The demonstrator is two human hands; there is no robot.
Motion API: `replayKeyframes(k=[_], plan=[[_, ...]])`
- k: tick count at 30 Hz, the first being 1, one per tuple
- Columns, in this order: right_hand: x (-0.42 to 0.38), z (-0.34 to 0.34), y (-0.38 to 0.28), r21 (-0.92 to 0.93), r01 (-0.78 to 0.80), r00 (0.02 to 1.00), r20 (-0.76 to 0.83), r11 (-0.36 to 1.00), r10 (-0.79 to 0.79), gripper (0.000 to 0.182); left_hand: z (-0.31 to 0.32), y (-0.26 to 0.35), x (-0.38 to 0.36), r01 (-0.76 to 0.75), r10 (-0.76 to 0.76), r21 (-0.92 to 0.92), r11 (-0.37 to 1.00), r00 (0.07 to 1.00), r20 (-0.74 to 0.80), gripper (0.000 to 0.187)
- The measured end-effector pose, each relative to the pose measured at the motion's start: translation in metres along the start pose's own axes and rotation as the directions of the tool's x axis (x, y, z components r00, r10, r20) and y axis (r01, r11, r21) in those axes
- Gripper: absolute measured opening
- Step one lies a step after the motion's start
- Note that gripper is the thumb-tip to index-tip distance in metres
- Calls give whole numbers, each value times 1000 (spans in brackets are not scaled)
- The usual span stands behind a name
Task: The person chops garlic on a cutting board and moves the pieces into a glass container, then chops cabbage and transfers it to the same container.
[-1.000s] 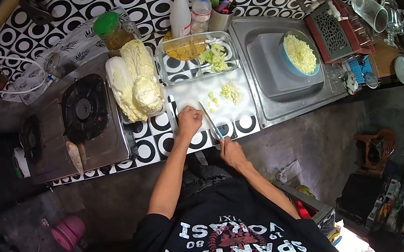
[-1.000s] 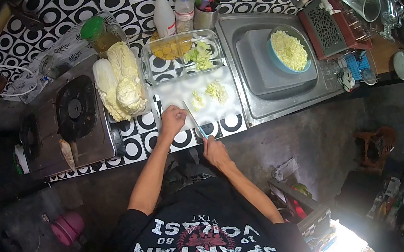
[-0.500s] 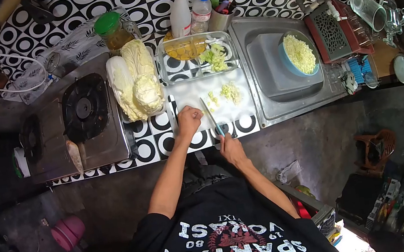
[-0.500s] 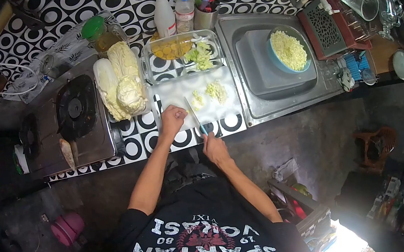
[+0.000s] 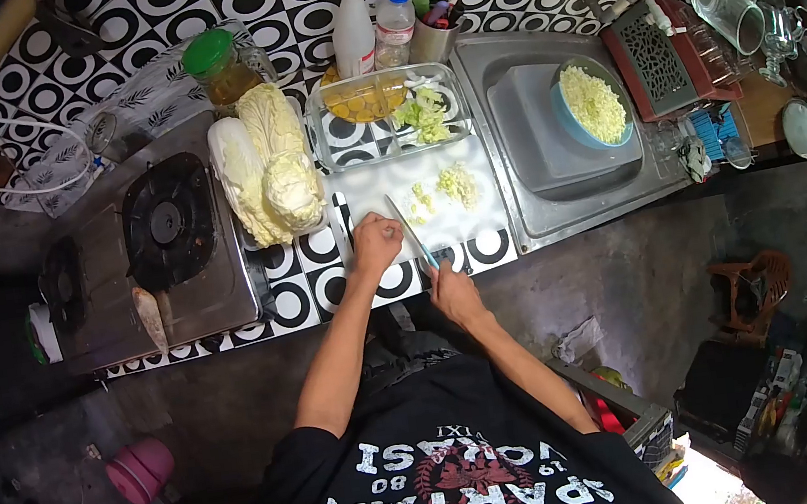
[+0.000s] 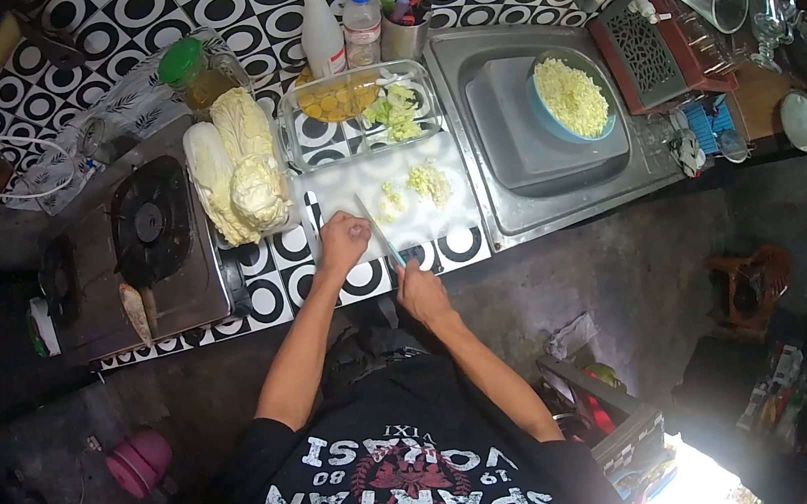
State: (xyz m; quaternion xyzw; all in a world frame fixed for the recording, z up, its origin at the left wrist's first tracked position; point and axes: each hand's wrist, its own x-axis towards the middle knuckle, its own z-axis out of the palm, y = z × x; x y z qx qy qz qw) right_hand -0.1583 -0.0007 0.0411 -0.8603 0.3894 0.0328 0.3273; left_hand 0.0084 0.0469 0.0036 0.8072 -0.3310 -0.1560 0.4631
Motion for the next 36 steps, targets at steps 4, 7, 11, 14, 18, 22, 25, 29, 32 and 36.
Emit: replayKeyframes(k=[4,7,11,14,18,22,25,29,32,36], plan=[[-18,-3,8,-18,-55,998,19,998,56,34,2,-4,-1,16,-18,-45,999,999,-34,7],[-19,-7,6,30,-52,998,42,998,50,35,4,-5,-2,32,-38,-93,995,998,-56,7],[-22,-11,-2,65,-38,998,53,997,35,35,6,-7,-3,8,-11,-42,999,997,-72,5],[-23,-2,5,68,-20,999,32,997,18,33,-1,1,-3,63,-63,-10,998,998,10,6],[-13,7,7,26,-11,1000,5,1000,11,33,2,-2,-3,44,-44,-57,997,999,-3,7],[-3,7,-3,-23,-15,1000,-12,1000,15,32,1,-6,-4,-13,13,5,1000,1000,23,6],[-12,6,-1,-18,-42,999,-20,999,42,32,3,-10,-3,-53,53,3,999,998,34,7],[-14,5,9,50,-91,995,-32,995,92,36,-5,-7,-13,-136,136,-44,990,991,5,15],[-18,-3,-1,46,-93,994,-50,995,95,36,-20,-3,-26,-139,139,-20,990,990,-33,20],[-26,4,2,45,-40,999,1,998,40,35,-34,1,-42,-77,68,-106,991,993,-94,21]])
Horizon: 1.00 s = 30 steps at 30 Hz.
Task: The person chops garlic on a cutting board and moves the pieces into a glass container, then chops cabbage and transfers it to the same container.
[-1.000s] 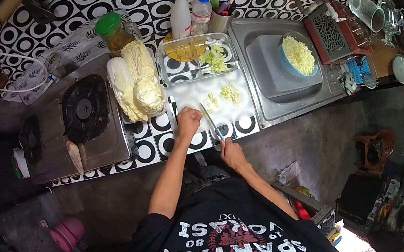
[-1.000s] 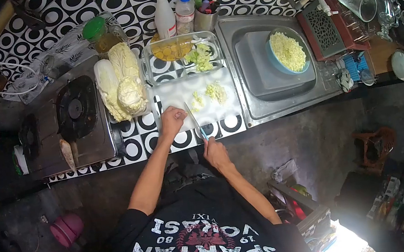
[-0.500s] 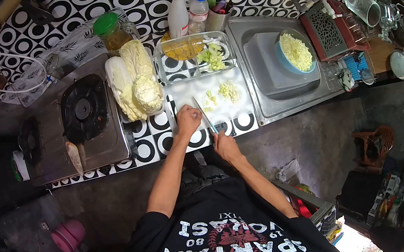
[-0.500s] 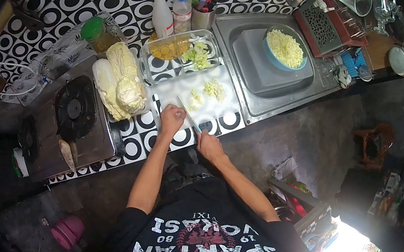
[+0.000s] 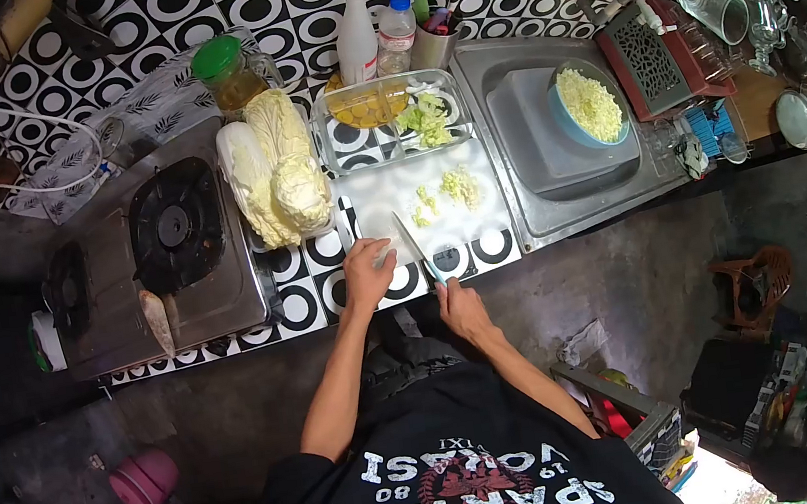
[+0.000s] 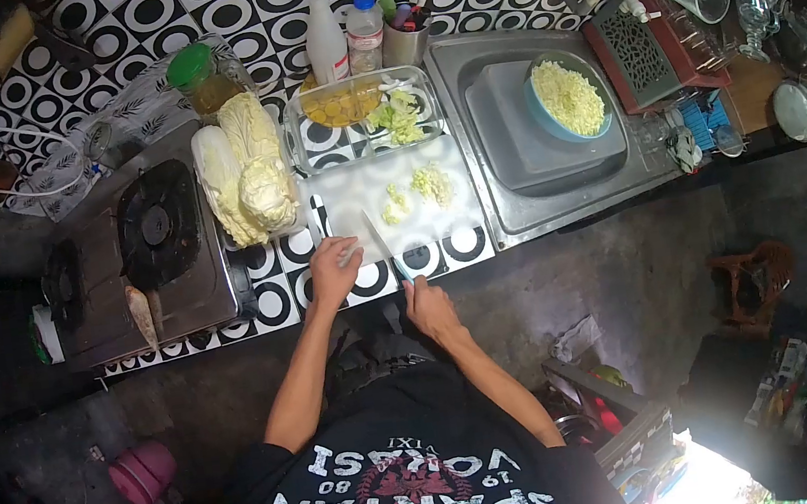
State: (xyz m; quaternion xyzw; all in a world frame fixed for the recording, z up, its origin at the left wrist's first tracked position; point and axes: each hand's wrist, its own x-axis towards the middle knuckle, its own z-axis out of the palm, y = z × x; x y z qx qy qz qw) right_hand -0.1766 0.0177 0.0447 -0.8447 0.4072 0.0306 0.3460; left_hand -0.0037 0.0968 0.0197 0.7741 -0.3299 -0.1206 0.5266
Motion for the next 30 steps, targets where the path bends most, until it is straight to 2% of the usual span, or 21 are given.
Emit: replayKeyframes(k=[6,9,13,15,17,18,20,23,25,27,29,30], plan=[[19,-2,13,4,-8,1000,-5,1000,8,37,-18,6,-21,68,-70,106,992,998,9,22],[39,-17,15,-24,-53,998,-24,998,52,40,-28,7,-27,52,-50,140,989,999,-19,23],[58,-29,34,41,-41,997,-61,998,43,39,-35,13,-29,174,-170,140,975,985,-36,22],[60,-39,39,89,-70,994,-78,994,77,37,-31,16,-22,147,-144,194,970,989,-26,21],[55,-54,38,115,-79,994,-69,990,87,37,-20,21,-9,157,-161,191,969,987,8,21],[52,-63,35,176,-62,996,-53,983,72,38,-12,23,0,73,-76,192,979,997,7,20],[48,-75,36,296,-20,999,-37,955,32,39,4,35,23,48,-50,172,984,999,10,20],[48,-79,52,246,-16,1000,1,969,16,38,28,52,68,5,-12,168,986,999,41,20],[46,-92,53,258,-5,1000,-7,966,7,37,41,57,103,-71,49,243,967,994,95,20],[33,-109,47,393,41,996,-88,919,-7,36,55,54,134,-72,54,273,959,996,73,20],[36,-105,62,368,75,992,-120,927,-33,36,73,49,157,-83,73,292,953,996,47,21],[38,-105,66,355,63,996,-85,933,-35,36,79,50,167,-67,43,329,942,996,78,23]])
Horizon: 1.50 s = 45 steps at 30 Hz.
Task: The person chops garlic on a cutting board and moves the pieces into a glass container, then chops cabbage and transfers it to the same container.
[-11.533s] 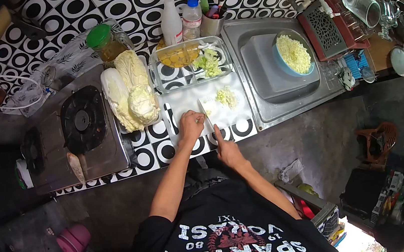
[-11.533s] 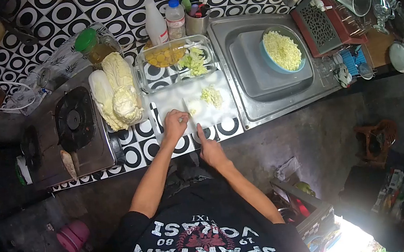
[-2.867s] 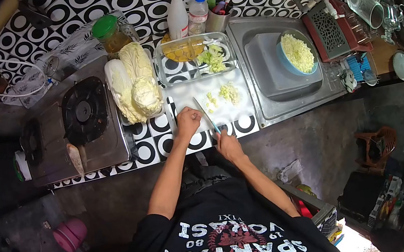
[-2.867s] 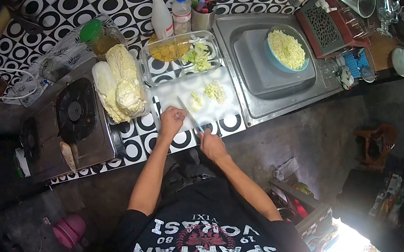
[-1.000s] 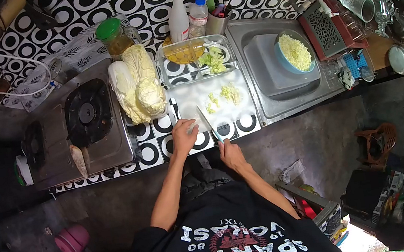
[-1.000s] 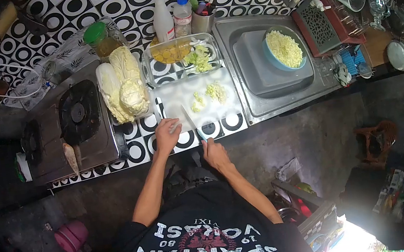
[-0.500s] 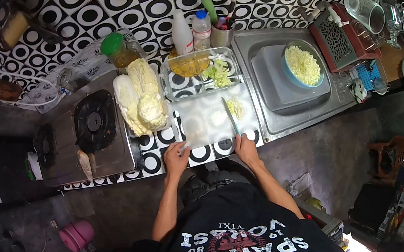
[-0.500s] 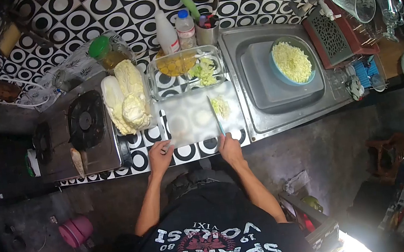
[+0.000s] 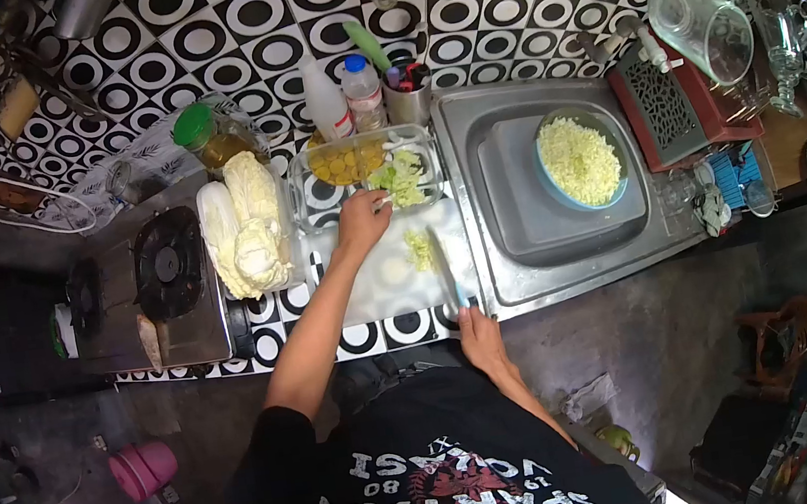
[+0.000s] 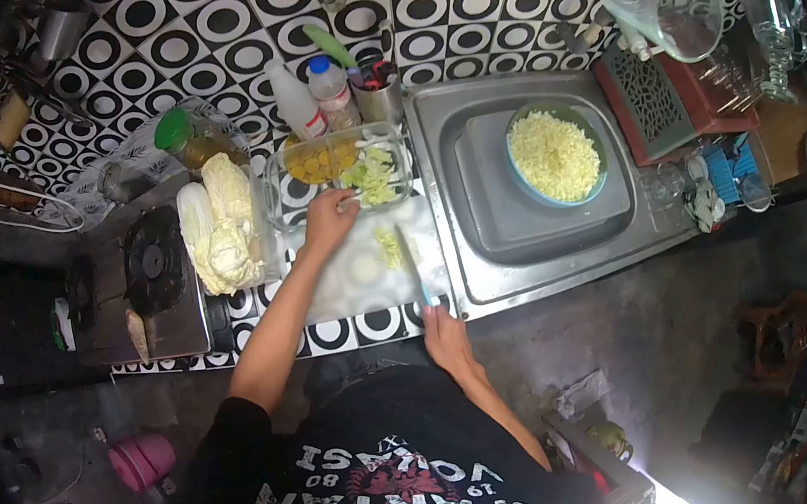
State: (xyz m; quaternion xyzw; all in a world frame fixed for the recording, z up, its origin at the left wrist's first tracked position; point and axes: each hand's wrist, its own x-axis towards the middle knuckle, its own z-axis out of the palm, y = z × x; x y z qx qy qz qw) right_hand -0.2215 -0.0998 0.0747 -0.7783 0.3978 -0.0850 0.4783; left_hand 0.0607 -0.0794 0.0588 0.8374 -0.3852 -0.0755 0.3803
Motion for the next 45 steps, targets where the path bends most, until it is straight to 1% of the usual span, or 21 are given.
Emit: replayKeyframes(k=[3,6,7,9,11,13,15,17,18,20,21,23,25,27,31,35,37,41,43,44,45], plan=[[-2,-8,1,16,-5,1000,13,1000,5,37,6,4,21,99,-107,79,992,989,103,24],[0,-15,2,39,-48,999,27,998,47,39,12,8,36,118,-207,372,921,956,210,21],[1,-16,5,40,-44,999,18,998,43,39,13,9,38,110,-197,370,923,958,208,21],[2,-16,8,61,-74,997,18,995,73,40,13,9,39,-16,-221,631,776,930,295,21],[1,-19,10,62,-108,994,40,992,105,40,12,8,42,-8,-241,643,766,923,298,20],[2,-23,9,35,-116,991,73,993,113,39,6,5,46,-3,-268,591,807,890,370,20],[3,-27,7,29,-122,989,83,992,119,39,-5,7,49,54,-260,495,867,897,357,16],[6,-27,10,26,-124,989,91,992,121,38,-18,16,55,249,-347,349,904,903,255,14],[8,-24,15,10,-90,995,46,996,89,41,-24,18,57,252,-350,350,902,902,252,14],[13,-19,24,-30,-58,998,13,998,59,44,-36,15,57,325,-341,104,940,895,286,14],[15,-19,21,-33,-49,999,20,998,50,44,-38,12,55,331,-346,103,938,897,276,14],[19,-20,13,-42,-22,999,44,999,23,44,-38,0,49,384,-335,-186,905,909,248,15],[19,-15,13,-42,-2,998,58,999,4,45,-36,-9,41,403,-352,-199,893,903,246,13],[29,-13,12,-39,27,998,61,999,-25,45,-34,-13,30,395,-334,-500,771,919,210,16],[28,-9,5,-25,41,997,71,999,-39,46,-27,-18,-8,397,-384,-557,729,912,148,18],[22,-3,5,-58,59,995,79,997,-55,46,-29,-14,-52,440,-384,-584,682,895,226,19],[17,0,4,-72,41,996,81,997,-35,46,-26,-21,-75,545,-505,-601,585,825,256,18],[4,13,2,-83,-14,989,147,996,26,45,-20,-39,-118,574,-495,-630,524,807,323,15],[-2,20,-2,-83,-45,981,184,996,59,44,-22,-47,-131,613,-557,-403,680,789,260,12],[-3,24,-5,-93,-52,973,219,994,71,41,-13,-64,-139,536,-509,-402,743,841,181,10],[-7,27,-8,-103,-60,964,253,993,84,38,-17,-64,-142,546,-517,-398,737,835,189,10]])
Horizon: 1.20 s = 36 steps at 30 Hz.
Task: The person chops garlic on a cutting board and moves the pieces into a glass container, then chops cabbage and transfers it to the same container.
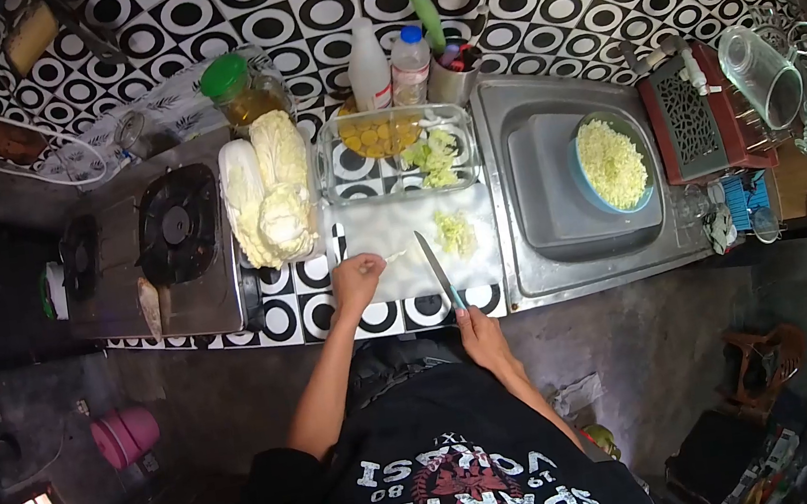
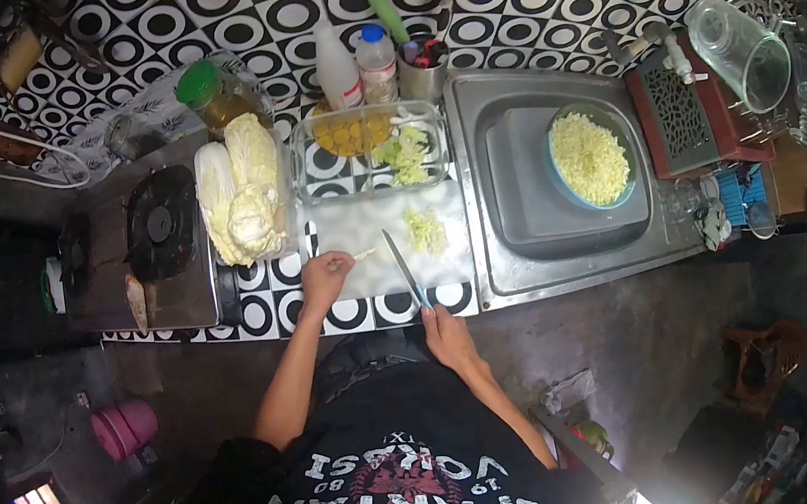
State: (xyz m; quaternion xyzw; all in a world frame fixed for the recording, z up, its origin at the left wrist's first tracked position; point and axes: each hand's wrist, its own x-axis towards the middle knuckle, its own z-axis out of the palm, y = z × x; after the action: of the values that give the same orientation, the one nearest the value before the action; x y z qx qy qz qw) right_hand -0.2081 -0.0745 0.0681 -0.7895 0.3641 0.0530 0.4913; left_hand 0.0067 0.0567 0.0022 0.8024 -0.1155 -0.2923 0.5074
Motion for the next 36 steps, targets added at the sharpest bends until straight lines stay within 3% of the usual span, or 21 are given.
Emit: replayKeyframes(k=[2,6,10,11,18,24,30,36], plan=[[0,15,7,-66,34,999,-31,997,-36,42,-2,15,-3,-200,256,409,890,963,-88,9],[-1,25,-6,-126,3,1000,-1,992,-3,42,0,27,-6,-241,344,507,827,931,-118,7],[-5,34,-14,-156,-27,999,-44,987,20,43,8,21,-4,-306,361,397,865,930,-72,8],[-5,35,-16,-192,-46,998,-42,980,39,41,10,14,0,-372,425,384,845,903,-63,11],[-3,54,-11,-306,-41,996,-83,951,16,36,5,11,3,-422,437,310,852,899,23,13],[22,52,-33,-313,-34,996,-87,949,7,36,5,11,2,-480,480,343,807,872,91,15],[4,46,-27,-313,-44,999,-20,949,40,37,10,6,2,-419,414,249,873,907,74,13],[16,70,-22,-290,-78,993,-111,954,47,36,9,8,1,-420,416,271,866,906,75,12]])
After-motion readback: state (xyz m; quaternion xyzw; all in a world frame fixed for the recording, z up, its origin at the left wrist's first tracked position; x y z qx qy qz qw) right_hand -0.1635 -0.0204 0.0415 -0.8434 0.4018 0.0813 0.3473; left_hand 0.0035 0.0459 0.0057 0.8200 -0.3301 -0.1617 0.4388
